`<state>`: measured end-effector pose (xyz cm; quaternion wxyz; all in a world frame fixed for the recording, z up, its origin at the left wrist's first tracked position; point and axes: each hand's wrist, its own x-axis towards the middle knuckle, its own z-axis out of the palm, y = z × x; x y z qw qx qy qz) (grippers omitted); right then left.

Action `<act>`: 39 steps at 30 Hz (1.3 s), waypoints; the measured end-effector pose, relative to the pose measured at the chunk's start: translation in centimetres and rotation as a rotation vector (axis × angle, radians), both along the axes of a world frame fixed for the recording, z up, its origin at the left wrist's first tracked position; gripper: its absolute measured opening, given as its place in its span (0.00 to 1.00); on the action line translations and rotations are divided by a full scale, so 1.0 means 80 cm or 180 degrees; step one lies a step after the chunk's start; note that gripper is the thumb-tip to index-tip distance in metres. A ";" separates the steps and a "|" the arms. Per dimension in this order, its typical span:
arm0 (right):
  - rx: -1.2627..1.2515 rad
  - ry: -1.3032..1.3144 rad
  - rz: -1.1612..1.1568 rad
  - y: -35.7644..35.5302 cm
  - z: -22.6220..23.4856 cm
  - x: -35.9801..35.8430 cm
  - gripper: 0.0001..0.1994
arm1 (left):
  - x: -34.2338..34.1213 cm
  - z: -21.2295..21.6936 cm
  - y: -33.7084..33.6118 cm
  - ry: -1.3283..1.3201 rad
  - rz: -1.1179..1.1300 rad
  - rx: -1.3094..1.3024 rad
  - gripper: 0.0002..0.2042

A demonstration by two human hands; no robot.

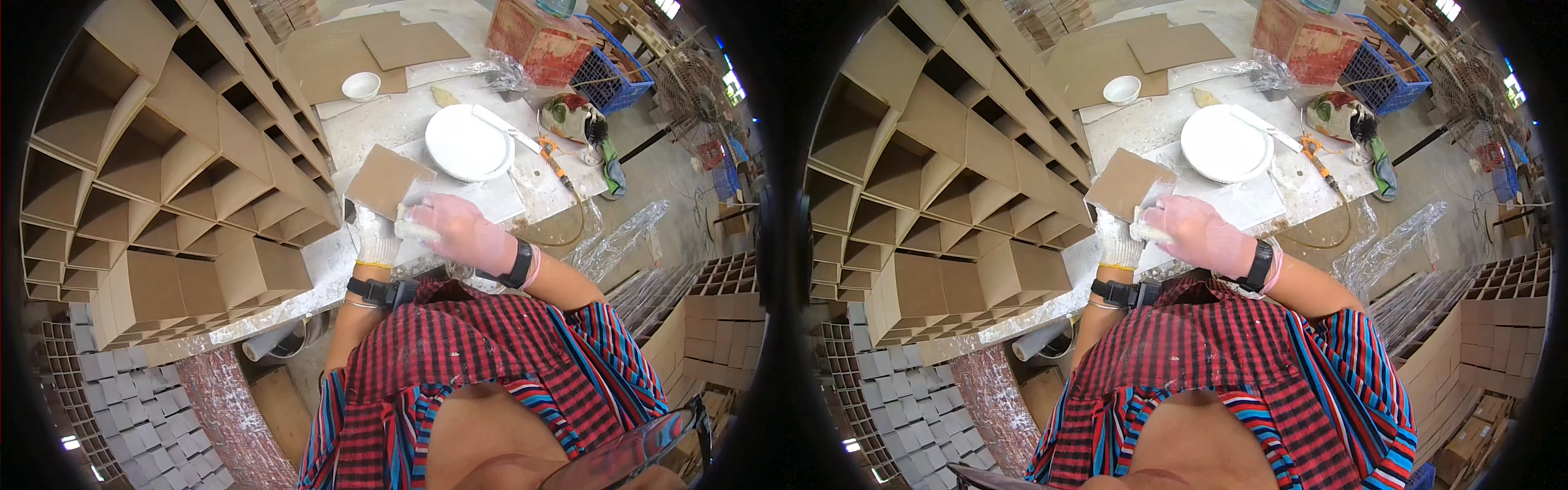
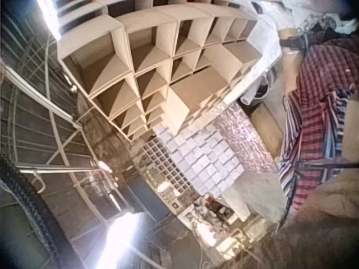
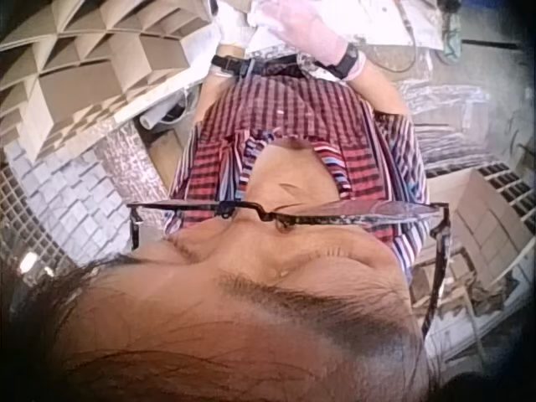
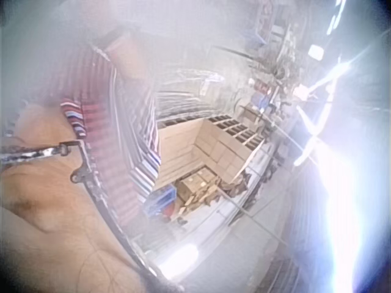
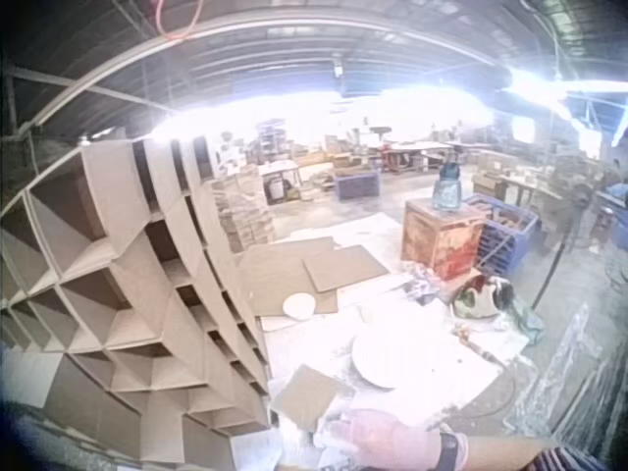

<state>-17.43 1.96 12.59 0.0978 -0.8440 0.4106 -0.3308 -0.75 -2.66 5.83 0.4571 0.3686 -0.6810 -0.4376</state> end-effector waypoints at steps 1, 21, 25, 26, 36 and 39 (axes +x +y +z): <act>-0.0030 0.0047 0.0067 0.003 0.000 0.003 0.19 | -0.003 0.004 0.003 0.1712 0.0119 0.1308 0.23; -0.0018 0.0049 -0.0015 -0.090 0.009 -0.062 0.20 | -0.010 0.029 0.025 0.2425 0.0560 0.2702 0.27; 0.0790 0.0305 0.0454 -0.068 0.028 -0.048 0.20 | 0.008 0.010 0.022 0.2957 -0.0139 0.2909 0.25; 0.0426 0.0311 0.0862 -0.062 0.017 -0.054 0.20 | 0.005 0.014 0.022 0.2963 -0.0258 0.2949 0.24; 0.0355 0.0076 0.0020 -0.106 0.024 -0.051 0.18 | 0.000 0.043 0.036 0.2459 0.0274 0.3286 0.23; 0.0478 0.0007 0.0308 -0.082 0.036 -0.054 0.18 | 0.021 -0.025 0.016 0.3590 -0.1852 0.2551 0.23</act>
